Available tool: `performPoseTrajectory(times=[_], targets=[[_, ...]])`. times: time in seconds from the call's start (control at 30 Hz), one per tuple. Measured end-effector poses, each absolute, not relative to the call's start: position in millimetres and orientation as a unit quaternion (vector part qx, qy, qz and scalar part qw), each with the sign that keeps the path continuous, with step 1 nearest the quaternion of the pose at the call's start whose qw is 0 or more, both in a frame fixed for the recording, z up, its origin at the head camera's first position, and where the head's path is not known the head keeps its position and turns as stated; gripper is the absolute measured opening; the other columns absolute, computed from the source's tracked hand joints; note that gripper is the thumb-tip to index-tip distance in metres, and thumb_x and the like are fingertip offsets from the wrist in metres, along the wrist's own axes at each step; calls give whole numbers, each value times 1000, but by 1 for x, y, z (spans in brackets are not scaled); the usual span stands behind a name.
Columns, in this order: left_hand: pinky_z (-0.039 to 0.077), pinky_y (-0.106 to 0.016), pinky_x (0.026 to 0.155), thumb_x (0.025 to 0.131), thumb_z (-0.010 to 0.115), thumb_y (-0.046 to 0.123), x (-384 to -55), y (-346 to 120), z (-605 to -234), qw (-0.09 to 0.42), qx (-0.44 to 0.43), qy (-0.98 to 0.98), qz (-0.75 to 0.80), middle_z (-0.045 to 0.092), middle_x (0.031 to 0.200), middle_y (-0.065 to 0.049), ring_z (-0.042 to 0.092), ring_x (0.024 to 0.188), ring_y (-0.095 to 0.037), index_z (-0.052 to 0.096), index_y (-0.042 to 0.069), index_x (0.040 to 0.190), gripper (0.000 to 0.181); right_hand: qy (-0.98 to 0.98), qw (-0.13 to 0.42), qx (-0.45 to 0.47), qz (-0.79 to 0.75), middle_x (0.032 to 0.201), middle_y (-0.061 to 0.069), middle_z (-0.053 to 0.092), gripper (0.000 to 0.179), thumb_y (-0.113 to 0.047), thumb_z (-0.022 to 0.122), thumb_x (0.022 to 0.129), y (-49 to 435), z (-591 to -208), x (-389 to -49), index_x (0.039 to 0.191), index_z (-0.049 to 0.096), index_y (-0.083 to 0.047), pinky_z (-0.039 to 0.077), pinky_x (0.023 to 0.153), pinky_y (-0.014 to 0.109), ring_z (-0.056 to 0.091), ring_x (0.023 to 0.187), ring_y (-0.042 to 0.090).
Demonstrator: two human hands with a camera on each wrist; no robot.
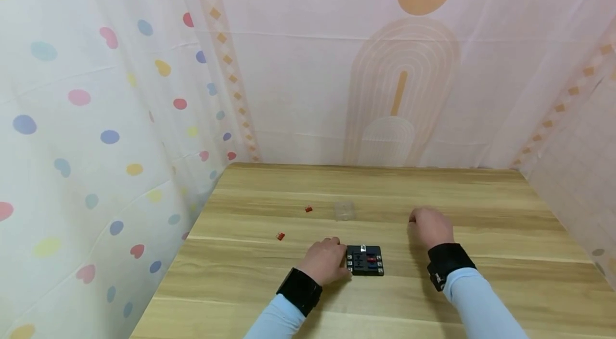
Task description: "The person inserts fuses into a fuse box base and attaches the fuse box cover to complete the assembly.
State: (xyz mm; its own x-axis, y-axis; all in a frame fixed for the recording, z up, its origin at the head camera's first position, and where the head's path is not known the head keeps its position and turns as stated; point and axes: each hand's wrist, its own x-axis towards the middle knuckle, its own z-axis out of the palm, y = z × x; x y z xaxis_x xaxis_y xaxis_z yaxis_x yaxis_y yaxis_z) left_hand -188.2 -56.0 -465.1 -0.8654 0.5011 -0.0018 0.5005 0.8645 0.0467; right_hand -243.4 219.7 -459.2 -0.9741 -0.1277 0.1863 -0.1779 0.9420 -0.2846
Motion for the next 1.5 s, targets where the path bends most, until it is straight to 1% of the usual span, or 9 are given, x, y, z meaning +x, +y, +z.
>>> performPoseTrajectory(times=[0.17, 0.27, 0.6, 0.73, 0.83, 0.93, 1.13, 1.3, 1.5], targets=[[52, -32, 75, 75, 83, 50, -190, -55, -466, 11, 260, 965, 24, 64, 92, -3, 61, 85, -17, 72, 10, 105, 52, -979, 108, 89, 148, 81, 7, 71, 6, -4, 73, 86, 220, -462, -235, 81, 75, -7, 52, 61, 42, 64, 71, 23], [53, -33, 75, 74, 83, 51, -190, -54, -467, 14, 261, 965, 25, 65, 94, -3, 62, 86, -18, 72, 10, 105, 52, -978, 115, 91, 147, 80, 6, 71, 4, -5, 75, 85, 217, -460, -230, 81, 74, -8, 52, 60, 40, 65, 70, 23], [52, -30, 71, 74, 83, 52, -193, -48, -468, 1, 271, 962, 33, 63, 92, 0, 59, 81, -13, 72, 10, 106, 54, -975, 113, 116, 150, 79, 4, 70, 5, -4, 76, 84, 195, -449, -219, 82, 73, -7, 53, 66, 41, 66, 72, 22], [52, -30, 72, 75, 82, 52, -194, -46, -468, 2, 275, 961, 31, 64, 95, -1, 60, 84, -14, 72, 9, 108, 56, -972, 118, 135, 154, 80, 5, 70, 2, -5, 76, 85, 186, -445, -217, 83, 74, -4, 54, 69, 42, 66, 75, 23], [52, -30, 73, 76, 81, 53, -195, -45, -469, 3, 278, 960, 25, 65, 96, -2, 61, 85, -15, 72, 9, 109, 56, -968, 122, 152, 156, 82, 5, 71, 4, -7, 76, 85, 179, -444, -215, 85, 76, -3, 54, 71, 41, 67, 77, 23], [52, -30, 72, 76, 81, 53, -196, -44, -470, 2, 280, 960, 22, 64, 96, -1, 61, 84, -14, 72, 9, 109, 56, -967, 120, 164, 157, 82, 4, 71, 5, -8, 75, 87, 173, -442, -213, 85, 76, -4, 54, 70, 40, 67, 77, 22], [52, -30, 71, 77, 81, 53, -196, -43, -471, 0, 286, 958, 14, 63, 95, 0, 59, 83, -13, 72, 11, 109, 54, -964, 112, 173, 167, 82, 4, 71, 5, -6, 77, 85, 161, -438, -209, 90, 76, -6, 54, 67, 39, 66, 75, 21], [52, -30, 70, 78, 80, 52, -197, -42, -472, 1, 290, 957, 9, 63, 96, 0, 59, 83, -13, 73, 13, 111, 51, -962, 108, 181, 173, 83, 4, 70, 5, -7, 77, 85, 154, -439, -207, 89, 76, -6, 53, 67, 39, 66, 75, 21], [51, -29, 69, 79, 80, 50, -197, -42, -473, 0, 291, 957, 10, 62, 93, 1, 58, 81, -12, 74, 15, 109, 47, -959, 97, 196, 181, 82, 2, 71, 4, -8, 78, 84, 149, -443, -206, 88, 78, -9, 54, 69, 38, 67, 77, 19]])
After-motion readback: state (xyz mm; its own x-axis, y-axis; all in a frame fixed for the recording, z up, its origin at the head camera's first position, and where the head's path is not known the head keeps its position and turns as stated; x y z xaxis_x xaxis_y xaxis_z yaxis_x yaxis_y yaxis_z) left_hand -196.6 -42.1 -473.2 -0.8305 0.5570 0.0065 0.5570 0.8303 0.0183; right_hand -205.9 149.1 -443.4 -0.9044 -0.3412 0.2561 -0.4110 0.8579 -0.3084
